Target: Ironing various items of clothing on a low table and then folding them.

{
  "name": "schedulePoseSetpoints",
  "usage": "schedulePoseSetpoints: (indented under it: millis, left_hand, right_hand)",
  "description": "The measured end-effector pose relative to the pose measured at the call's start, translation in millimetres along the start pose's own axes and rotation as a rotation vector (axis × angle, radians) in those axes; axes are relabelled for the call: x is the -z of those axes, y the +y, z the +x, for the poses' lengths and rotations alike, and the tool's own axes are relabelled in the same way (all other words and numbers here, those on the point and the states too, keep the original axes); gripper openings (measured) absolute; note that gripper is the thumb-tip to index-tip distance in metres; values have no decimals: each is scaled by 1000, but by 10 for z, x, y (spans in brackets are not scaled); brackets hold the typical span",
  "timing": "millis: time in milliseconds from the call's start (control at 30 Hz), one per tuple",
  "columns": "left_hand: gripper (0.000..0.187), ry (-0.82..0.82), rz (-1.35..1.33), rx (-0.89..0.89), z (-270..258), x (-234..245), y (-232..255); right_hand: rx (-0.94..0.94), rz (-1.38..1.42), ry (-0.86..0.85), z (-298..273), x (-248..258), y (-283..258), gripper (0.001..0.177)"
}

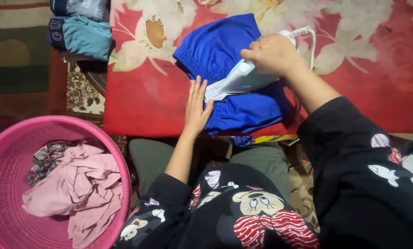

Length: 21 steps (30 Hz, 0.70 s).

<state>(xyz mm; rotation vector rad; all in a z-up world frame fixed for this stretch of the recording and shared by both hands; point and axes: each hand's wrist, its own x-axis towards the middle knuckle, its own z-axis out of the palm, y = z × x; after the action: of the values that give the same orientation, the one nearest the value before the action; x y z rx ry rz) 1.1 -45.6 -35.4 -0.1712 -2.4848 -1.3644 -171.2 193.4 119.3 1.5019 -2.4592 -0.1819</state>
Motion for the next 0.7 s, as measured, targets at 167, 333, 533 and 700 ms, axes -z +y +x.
schedulePoseSetpoints:
  millis: [167,333,533,700]
  left_hand:
    - [62,-15,32,10,-9,22,27]
    - [62,-18,37,-11,29,31,13]
    - [64,-39,-8,-3,10,59,-49]
    - [86,-142,-166,94,-83,260,82]
  right_hand:
    - [-65,-63,27,-41,-78,-66,4]
    - [-189,2,20,-249,-235,142,8]
    - [-456,-90,-23,-738,-301,396,17]
    - [-592,-72,42,-1115,27,317,24]
